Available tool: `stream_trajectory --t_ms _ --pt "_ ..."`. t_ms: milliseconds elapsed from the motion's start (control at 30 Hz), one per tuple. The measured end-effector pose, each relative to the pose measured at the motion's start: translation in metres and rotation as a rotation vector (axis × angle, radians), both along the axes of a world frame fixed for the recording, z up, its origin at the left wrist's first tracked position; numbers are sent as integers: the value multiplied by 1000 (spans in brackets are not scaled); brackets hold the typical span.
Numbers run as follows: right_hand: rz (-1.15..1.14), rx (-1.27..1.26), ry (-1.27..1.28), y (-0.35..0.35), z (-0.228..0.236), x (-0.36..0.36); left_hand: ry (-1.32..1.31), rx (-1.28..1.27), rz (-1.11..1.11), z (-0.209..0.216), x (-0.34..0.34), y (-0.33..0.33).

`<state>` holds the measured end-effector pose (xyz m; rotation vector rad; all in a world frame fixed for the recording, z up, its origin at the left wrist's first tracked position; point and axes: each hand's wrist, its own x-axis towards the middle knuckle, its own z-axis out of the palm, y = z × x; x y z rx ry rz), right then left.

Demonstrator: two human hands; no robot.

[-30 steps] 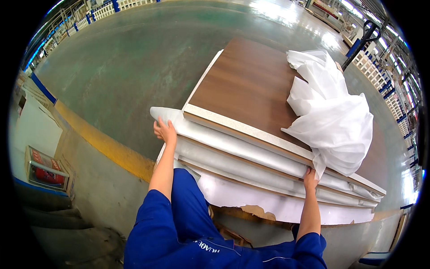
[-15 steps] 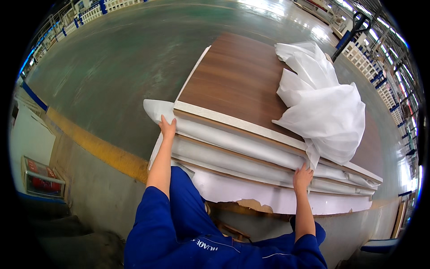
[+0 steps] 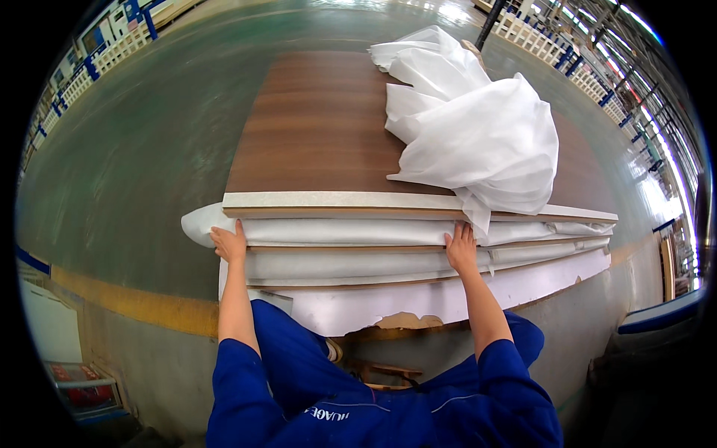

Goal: The person wraps a stack of flat panels with white protective paper and secures them with tape. They place paper between layers, fold edges, and apply tape along the sides to hold the wrapping in place.

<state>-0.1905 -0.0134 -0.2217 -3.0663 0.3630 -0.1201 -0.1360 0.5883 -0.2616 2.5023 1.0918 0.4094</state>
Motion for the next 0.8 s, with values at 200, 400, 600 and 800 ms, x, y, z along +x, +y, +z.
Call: stream_trajectory --t_ms 200,400,600,800 --pt "13 -19 -55 -13 -7 12 70 -47 -34 2 -4 -8" --pt "155 -21 -331 1 -17 -15 96 -3 -36 -8 -8 3" --pt "111 4 -269 14 -19 -38 146 22 -22 0 -10 -2" --pt "-56 32 -113 9 -8 -11 221 -13 -4 3 -15 4"
